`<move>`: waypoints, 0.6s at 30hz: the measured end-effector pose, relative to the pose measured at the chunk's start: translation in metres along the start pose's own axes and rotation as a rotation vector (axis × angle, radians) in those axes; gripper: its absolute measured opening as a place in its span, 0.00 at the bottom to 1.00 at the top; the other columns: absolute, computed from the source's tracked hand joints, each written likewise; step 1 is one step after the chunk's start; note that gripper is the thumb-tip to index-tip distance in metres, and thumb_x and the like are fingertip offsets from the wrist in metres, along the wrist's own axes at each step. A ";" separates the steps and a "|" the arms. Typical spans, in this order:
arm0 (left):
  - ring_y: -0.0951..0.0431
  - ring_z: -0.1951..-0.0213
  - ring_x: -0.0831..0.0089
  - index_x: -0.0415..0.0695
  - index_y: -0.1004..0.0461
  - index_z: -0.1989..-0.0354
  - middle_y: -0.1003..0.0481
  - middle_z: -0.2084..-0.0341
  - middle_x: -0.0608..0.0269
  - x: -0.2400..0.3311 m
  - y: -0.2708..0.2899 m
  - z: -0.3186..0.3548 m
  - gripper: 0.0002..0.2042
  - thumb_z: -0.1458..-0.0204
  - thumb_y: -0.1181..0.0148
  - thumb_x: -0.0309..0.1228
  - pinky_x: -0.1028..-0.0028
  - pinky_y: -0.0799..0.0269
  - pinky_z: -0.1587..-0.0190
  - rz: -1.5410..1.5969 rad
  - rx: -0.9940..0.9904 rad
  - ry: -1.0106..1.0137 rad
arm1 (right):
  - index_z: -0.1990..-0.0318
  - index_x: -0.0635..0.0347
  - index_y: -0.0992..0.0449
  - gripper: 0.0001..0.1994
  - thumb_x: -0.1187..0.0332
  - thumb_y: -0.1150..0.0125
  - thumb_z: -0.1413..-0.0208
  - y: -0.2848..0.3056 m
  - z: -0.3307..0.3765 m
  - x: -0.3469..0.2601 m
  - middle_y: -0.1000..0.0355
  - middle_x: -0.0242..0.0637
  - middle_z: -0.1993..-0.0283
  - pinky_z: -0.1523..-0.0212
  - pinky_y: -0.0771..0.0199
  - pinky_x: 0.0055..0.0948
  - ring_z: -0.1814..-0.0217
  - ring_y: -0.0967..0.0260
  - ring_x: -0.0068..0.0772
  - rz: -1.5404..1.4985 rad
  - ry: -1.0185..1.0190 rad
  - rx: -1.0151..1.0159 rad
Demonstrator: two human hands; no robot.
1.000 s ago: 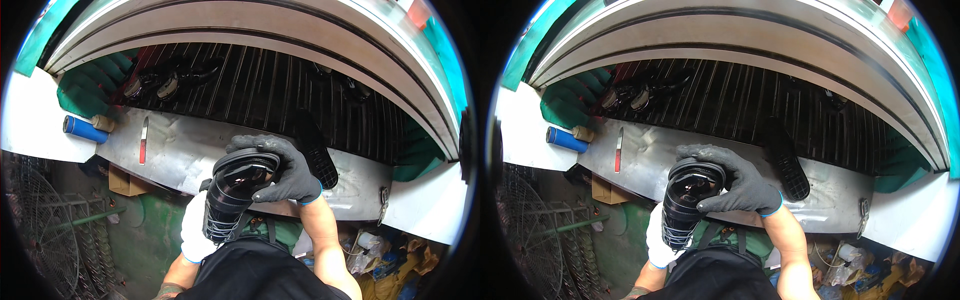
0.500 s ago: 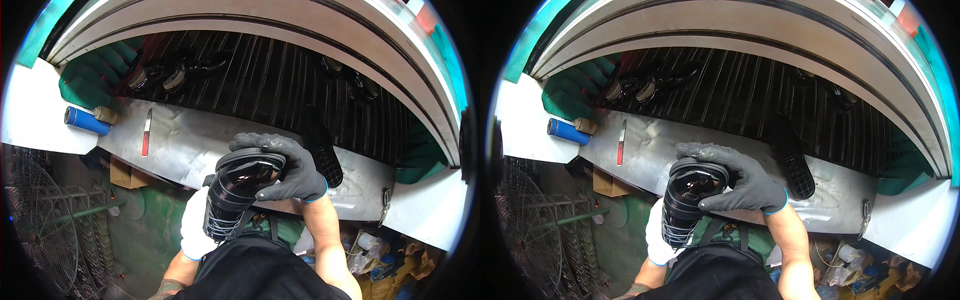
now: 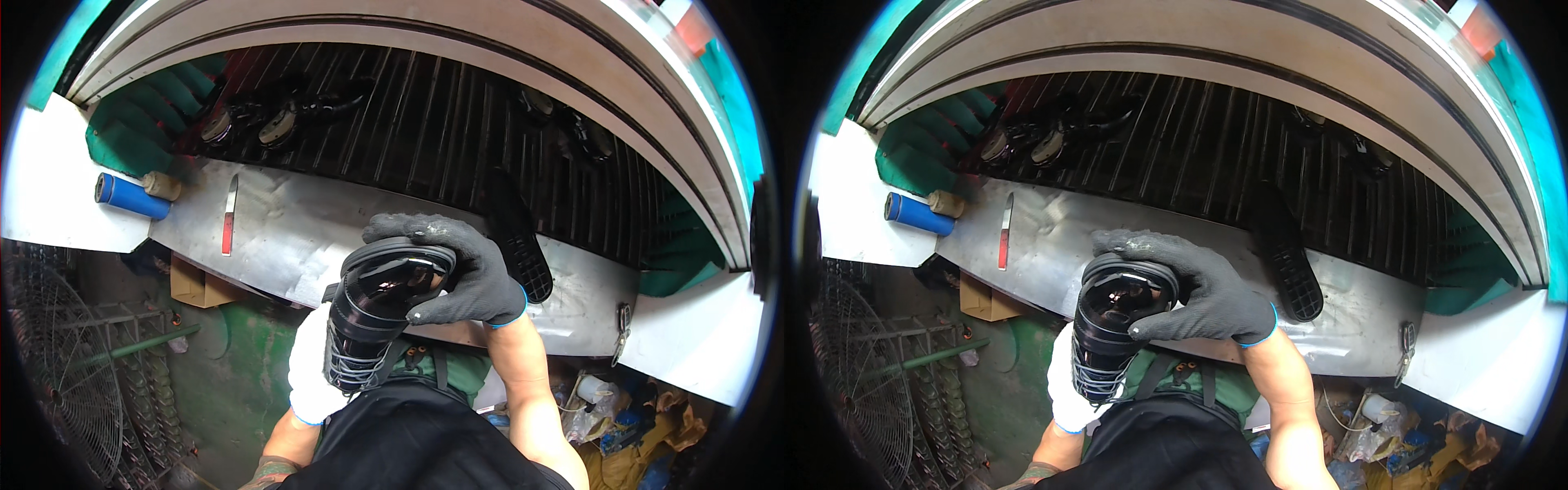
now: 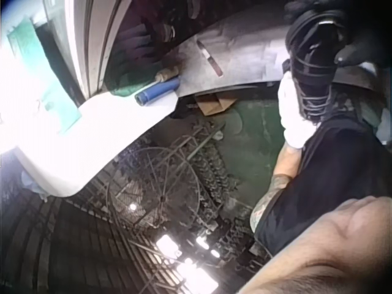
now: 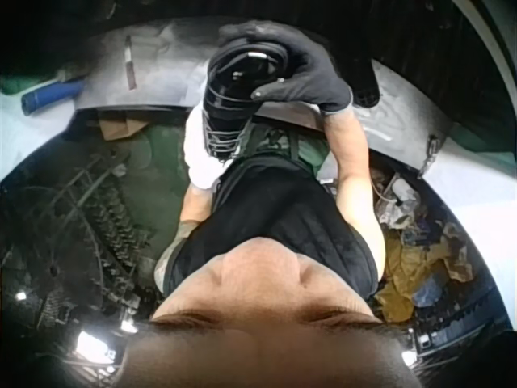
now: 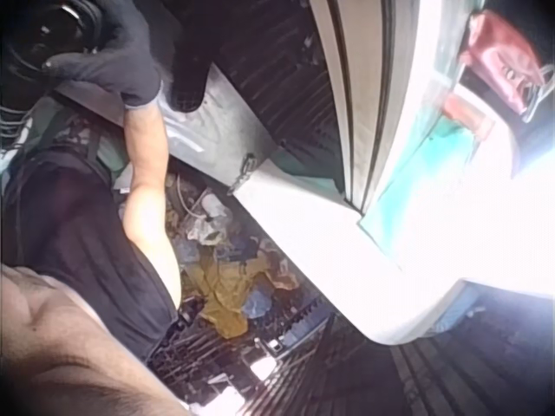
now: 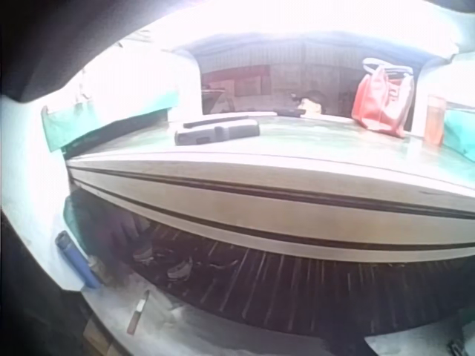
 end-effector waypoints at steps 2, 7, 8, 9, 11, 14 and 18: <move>0.18 0.55 0.67 0.34 0.33 0.35 0.19 0.52 0.53 -0.004 0.000 0.003 0.36 0.56 0.25 0.23 0.69 0.22 0.50 0.041 -0.021 0.026 | 0.30 0.58 0.31 0.46 0.74 0.13 0.61 -0.001 -0.001 0.000 0.33 0.62 0.29 0.30 0.29 0.54 0.27 0.32 0.60 -0.011 -0.023 -0.012; 0.18 0.52 0.65 0.33 0.34 0.34 0.20 0.50 0.51 -0.001 -0.001 0.001 0.39 0.58 0.22 0.25 0.68 0.22 0.48 0.104 -0.046 0.040 | 0.28 0.60 0.34 0.48 0.75 0.14 0.61 -0.003 -0.001 0.000 0.34 0.61 0.27 0.27 0.33 0.52 0.26 0.34 0.57 -0.019 -0.037 -0.018; 0.18 0.51 0.64 0.33 0.35 0.34 0.20 0.49 0.51 0.001 -0.001 0.001 0.40 0.58 0.22 0.26 0.67 0.22 0.47 0.121 -0.050 0.042 | 0.28 0.61 0.35 0.49 0.76 0.14 0.61 -0.003 -0.001 0.000 0.34 0.60 0.27 0.26 0.34 0.52 0.25 0.35 0.56 -0.020 -0.048 -0.019; 0.18 0.51 0.64 0.32 0.35 0.33 0.21 0.48 0.50 0.002 -0.001 0.001 0.41 0.58 0.21 0.26 0.67 0.23 0.46 0.138 -0.052 0.046 | 0.27 0.62 0.36 0.50 0.75 0.14 0.61 -0.003 -0.002 0.001 0.35 0.59 0.27 0.25 0.37 0.50 0.24 0.36 0.54 -0.031 -0.086 -0.047; 0.18 0.49 0.63 0.31 0.35 0.33 0.21 0.46 0.49 0.001 0.002 0.005 0.43 0.59 0.20 0.27 0.66 0.23 0.44 0.195 -0.058 0.071 | 0.26 0.65 0.38 0.52 0.72 0.13 0.61 -0.005 -0.004 0.004 0.36 0.57 0.25 0.22 0.41 0.47 0.22 0.38 0.50 -0.060 -0.161 -0.104; 0.19 0.46 0.61 0.30 0.36 0.31 0.22 0.44 0.48 -0.004 0.006 0.010 0.45 0.60 0.18 0.29 0.65 0.24 0.42 0.365 -0.052 0.161 | 0.23 0.67 0.44 0.59 0.65 0.11 0.62 -0.008 -0.003 0.012 0.39 0.53 0.23 0.20 0.47 0.43 0.19 0.43 0.46 -0.209 -0.311 -0.070; 0.22 0.38 0.62 0.33 0.40 0.28 0.25 0.38 0.49 -0.034 0.009 0.034 0.49 0.59 0.18 0.30 0.64 0.25 0.37 0.556 -0.128 0.384 | 0.18 0.61 0.56 0.62 0.64 0.15 0.57 -0.019 -0.015 0.006 0.43 0.46 0.20 0.22 0.46 0.32 0.22 0.44 0.31 0.162 -0.200 -0.248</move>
Point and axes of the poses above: each hand's wrist, its own z-axis away from the middle knuckle, its own y-axis out of the back of the hand, x = y × z, the point moved 8 cm from there along -z, towards the middle knuckle
